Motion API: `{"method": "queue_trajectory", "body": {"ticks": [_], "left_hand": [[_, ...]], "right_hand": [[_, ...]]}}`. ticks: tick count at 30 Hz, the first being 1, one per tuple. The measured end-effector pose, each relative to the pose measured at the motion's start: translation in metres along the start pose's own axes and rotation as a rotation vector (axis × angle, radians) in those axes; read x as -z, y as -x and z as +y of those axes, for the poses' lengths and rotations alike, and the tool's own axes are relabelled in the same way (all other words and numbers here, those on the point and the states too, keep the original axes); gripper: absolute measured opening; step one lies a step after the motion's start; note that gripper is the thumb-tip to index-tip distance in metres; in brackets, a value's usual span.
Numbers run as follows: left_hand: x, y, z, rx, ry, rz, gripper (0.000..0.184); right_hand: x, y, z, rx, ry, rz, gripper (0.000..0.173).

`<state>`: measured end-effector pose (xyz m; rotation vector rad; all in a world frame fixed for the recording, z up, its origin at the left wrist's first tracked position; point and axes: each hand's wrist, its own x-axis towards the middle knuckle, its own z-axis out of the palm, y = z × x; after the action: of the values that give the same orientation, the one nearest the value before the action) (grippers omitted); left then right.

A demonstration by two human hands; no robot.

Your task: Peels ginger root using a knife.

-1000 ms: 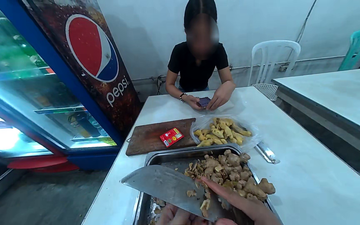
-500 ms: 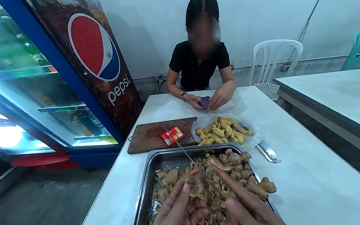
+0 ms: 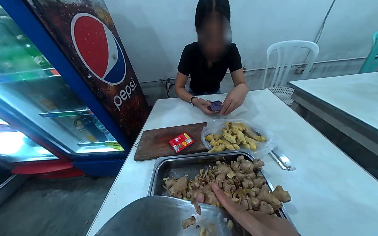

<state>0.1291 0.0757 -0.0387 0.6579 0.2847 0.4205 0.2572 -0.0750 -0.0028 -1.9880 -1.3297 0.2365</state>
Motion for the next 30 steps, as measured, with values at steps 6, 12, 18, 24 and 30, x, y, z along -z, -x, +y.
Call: {"method": "queue_trajectory", "body": {"ticks": [6, 12, 18, 24, 30], "left_hand": [[-0.008, -0.002, 0.002, 0.013, 0.005, 0.067, 0.018], [-0.010, 0.000, 0.003, -0.021, -0.081, 0.112, 0.016], [-0.003, 0.001, 0.001, -0.148, -0.247, -0.028, 0.027], [-0.008, 0.003, 0.004, -0.114, -0.172, 0.054, 0.022], [-0.029, -0.001, 0.010, -0.093, -0.276, 0.112, 0.018]], "right_hand": [[-0.001, -0.002, 0.003, 0.040, -0.042, 0.022, 0.066], [-0.001, -0.002, 0.010, 0.000, -0.230, -0.111, 0.069], [-0.001, -0.001, 0.002, -0.028, -0.233, -0.068, 0.082], [0.003, -0.002, 0.007, -0.001, -0.243, -0.109, 0.073], [0.003, 0.000, 0.016, -0.012, -0.335, -0.096, 0.072]]}}
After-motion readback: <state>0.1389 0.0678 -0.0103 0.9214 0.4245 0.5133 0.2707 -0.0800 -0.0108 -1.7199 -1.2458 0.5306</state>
